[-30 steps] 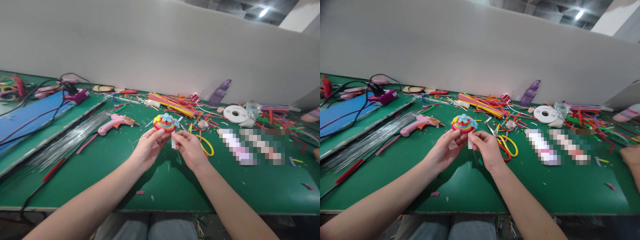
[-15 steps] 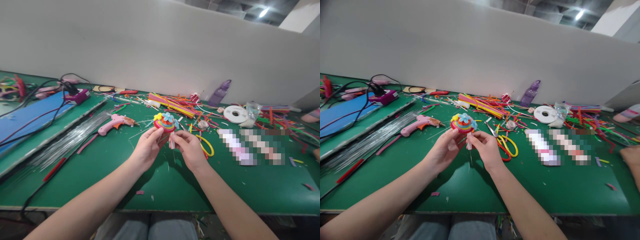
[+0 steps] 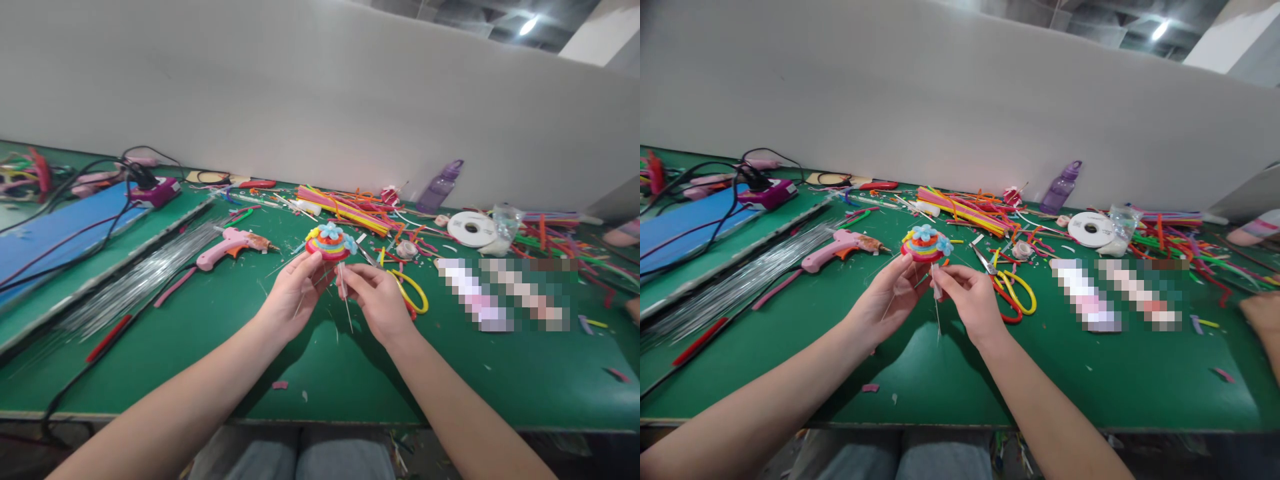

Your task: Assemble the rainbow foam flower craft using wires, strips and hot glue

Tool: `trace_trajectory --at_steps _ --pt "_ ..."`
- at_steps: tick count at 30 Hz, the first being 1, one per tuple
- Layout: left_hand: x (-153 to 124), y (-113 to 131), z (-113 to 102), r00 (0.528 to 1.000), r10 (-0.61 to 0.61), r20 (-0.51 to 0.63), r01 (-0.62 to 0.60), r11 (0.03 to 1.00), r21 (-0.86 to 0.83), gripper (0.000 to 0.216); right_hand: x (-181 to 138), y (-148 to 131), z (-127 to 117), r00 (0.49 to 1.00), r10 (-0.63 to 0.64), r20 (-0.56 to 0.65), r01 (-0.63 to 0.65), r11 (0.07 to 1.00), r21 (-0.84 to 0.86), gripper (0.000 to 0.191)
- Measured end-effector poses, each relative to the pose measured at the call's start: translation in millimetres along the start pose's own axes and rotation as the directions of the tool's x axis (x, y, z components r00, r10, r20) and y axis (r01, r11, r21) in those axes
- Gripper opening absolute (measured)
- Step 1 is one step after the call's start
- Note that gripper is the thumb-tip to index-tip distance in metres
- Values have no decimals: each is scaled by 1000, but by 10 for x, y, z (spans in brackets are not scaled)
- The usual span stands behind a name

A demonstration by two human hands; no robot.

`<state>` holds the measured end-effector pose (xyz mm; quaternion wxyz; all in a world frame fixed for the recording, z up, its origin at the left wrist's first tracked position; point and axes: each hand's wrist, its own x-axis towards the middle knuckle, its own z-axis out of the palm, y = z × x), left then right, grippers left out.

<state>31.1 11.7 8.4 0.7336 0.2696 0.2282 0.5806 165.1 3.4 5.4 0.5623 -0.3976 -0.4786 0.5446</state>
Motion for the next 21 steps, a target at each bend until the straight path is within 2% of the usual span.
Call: trace_trajectory --at_steps 6,13,21 --pt "3 -26 -17 1000 3 24 -4 1000 14 16 -6 -30 10 1000 13 22 -15 997 72 13" --pt "24 -37 -35 1000 -9 4 9 1000 -4 11 -16 -20 1 998 54 -17 -52 993 103 14" --pt "15 -35 -21 1000 -4 19 4 1000 17 15 -12 5 16 998 16 -64 -10 996 93 15"
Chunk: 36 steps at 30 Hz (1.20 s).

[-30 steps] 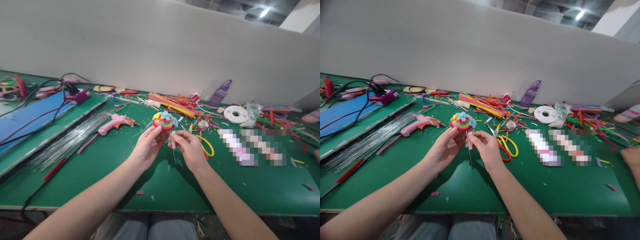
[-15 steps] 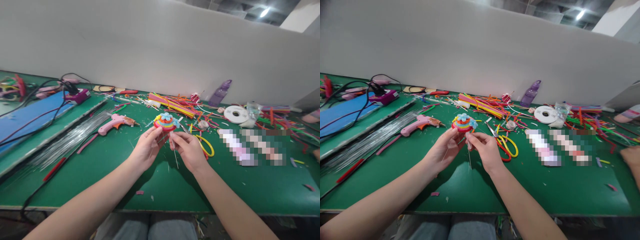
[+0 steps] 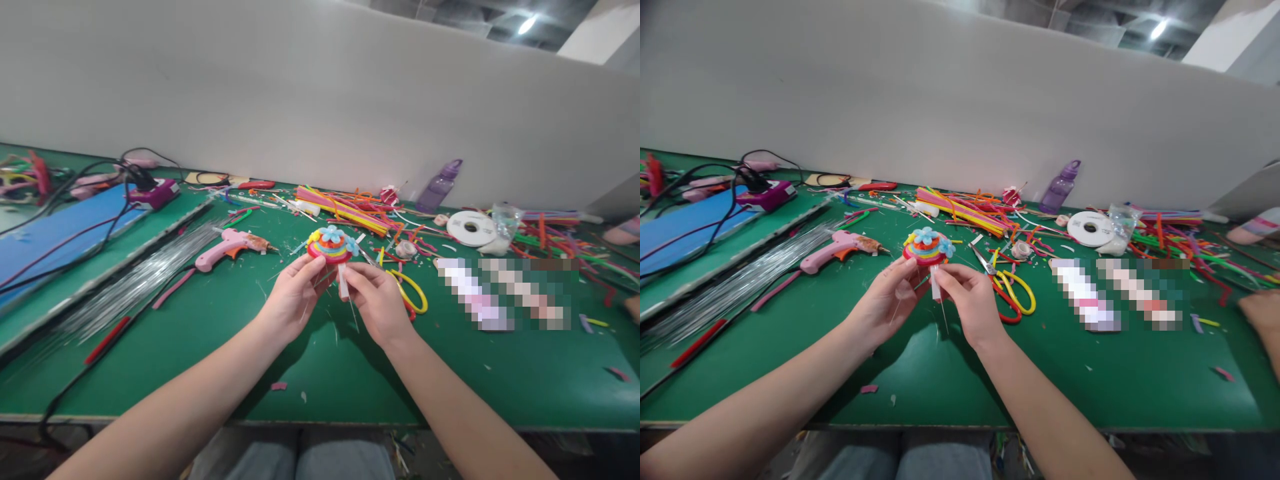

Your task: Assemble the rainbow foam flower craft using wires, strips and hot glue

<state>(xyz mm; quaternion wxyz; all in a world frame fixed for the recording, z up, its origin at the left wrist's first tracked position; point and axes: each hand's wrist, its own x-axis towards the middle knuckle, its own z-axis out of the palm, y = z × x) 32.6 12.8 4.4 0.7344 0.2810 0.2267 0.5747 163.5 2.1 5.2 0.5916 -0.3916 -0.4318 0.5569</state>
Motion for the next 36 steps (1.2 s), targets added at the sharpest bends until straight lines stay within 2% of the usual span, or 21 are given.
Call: trace_trajectory --at_steps 6,19,36 --pt "1 1 3 1000 11 -17 -11 1000 10 19 -9 -3 11 998 -57 25 58 998 -26 11" --pt "-2 -6 -9 1000 7 -24 -6 1000 30 19 -15 19 9 995 -94 44 97 992 -78 11" --pt "-4 -15 -31 1000 4 -23 -3 999 32 15 -11 4 0 999 -36 37 35 999 11 10"
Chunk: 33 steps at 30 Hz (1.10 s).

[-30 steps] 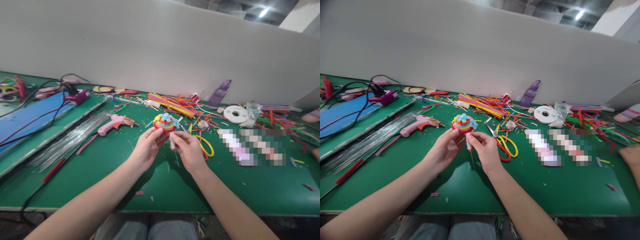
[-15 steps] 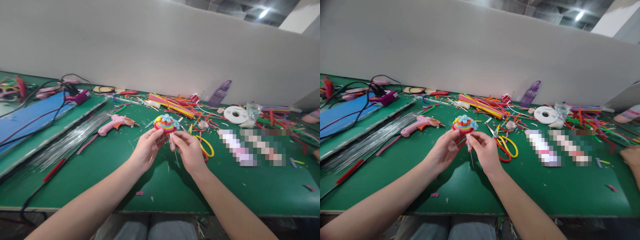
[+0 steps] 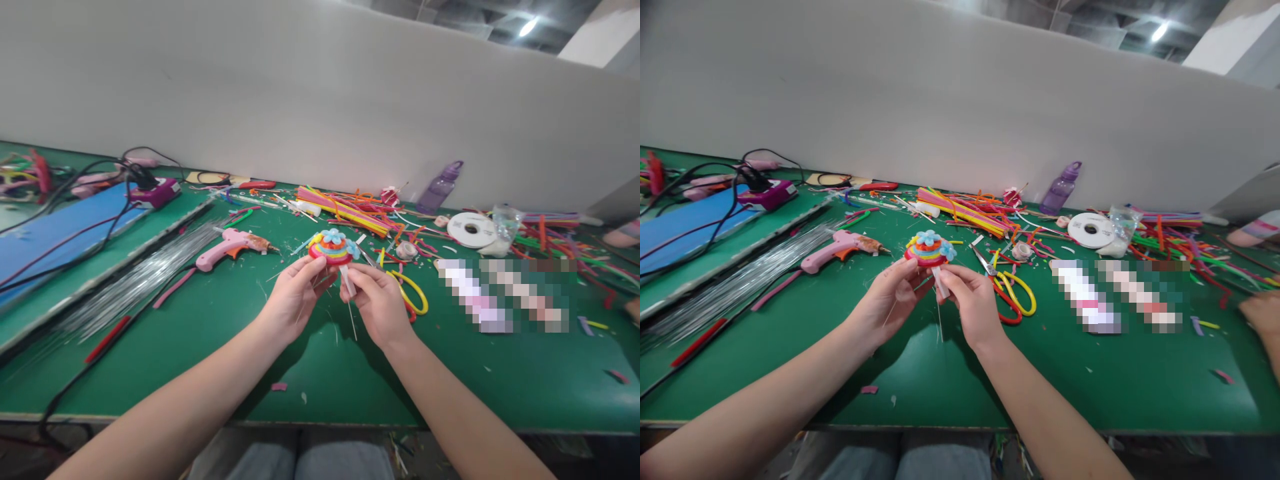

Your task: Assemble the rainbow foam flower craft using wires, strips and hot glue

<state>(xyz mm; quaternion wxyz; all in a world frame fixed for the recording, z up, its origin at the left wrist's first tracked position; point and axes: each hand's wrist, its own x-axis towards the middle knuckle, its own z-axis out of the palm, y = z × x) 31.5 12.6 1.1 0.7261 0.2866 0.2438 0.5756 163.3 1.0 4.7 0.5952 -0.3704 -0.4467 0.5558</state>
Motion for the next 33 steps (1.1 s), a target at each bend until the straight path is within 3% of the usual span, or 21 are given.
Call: trace_trajectory --at_steps 17,33 --pt "14 13 26 1000 3 -31 -4 1000 -24 22 15 43 -4 998 -17 -68 15 999 -36 16" --pt "-14 25 63 1000 9 -22 -10 998 -62 18 14 121 -4 996 -82 -40 81 996 -31 16"
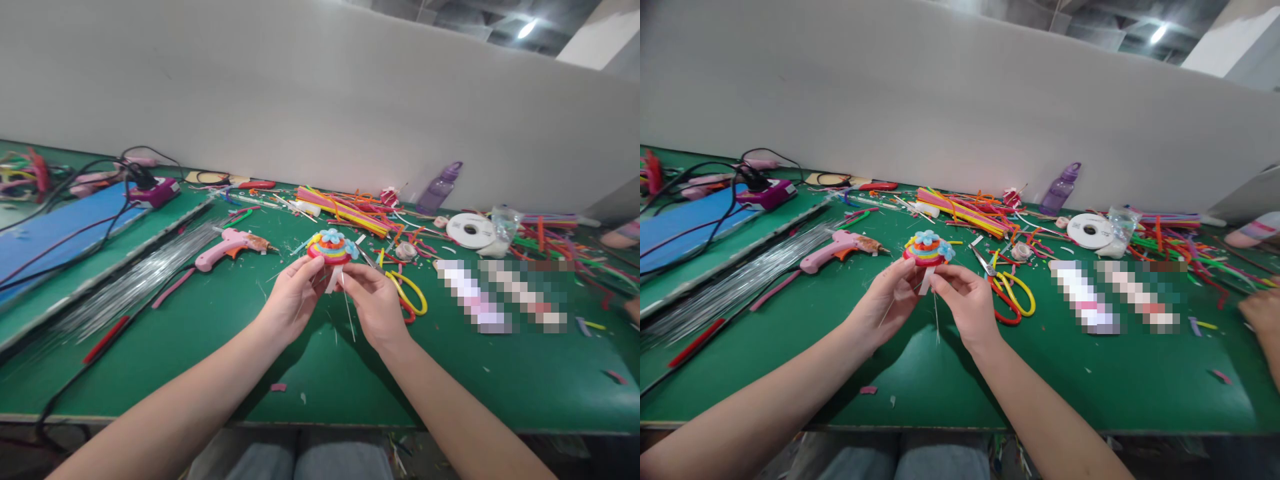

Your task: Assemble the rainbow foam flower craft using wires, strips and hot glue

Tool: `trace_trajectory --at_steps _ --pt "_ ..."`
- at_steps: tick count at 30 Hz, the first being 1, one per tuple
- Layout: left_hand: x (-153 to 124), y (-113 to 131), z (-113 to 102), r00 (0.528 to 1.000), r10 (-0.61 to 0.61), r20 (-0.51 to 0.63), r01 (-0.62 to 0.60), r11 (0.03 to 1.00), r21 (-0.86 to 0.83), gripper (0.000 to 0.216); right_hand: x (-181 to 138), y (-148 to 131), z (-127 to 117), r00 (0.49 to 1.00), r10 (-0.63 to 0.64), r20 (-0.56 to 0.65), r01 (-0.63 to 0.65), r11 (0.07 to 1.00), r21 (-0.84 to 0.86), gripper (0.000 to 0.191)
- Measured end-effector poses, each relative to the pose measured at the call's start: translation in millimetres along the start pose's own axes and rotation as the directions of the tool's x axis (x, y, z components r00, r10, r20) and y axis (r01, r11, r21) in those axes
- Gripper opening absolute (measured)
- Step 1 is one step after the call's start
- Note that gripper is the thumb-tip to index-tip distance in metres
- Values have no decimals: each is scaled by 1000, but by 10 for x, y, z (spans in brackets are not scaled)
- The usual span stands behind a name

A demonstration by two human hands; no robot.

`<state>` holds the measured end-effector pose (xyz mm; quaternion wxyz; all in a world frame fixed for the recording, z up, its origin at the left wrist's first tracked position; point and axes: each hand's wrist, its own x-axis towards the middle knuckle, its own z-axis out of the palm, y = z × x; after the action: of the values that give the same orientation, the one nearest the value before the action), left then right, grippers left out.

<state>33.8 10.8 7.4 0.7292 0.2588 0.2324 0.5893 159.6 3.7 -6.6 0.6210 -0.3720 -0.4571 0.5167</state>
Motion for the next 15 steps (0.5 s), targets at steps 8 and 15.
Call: trace_trajectory --at_steps 8,15 --pt "-5 0 -2 1000 8 -4 -8 999 34 19 -14 65 -2 999 -33 -21 32 999 -43 12" --pt "-10 6 -7 996 -24 85 19 999 51 24 -72 -26 80 997 -24 77 30 997 -74 11"
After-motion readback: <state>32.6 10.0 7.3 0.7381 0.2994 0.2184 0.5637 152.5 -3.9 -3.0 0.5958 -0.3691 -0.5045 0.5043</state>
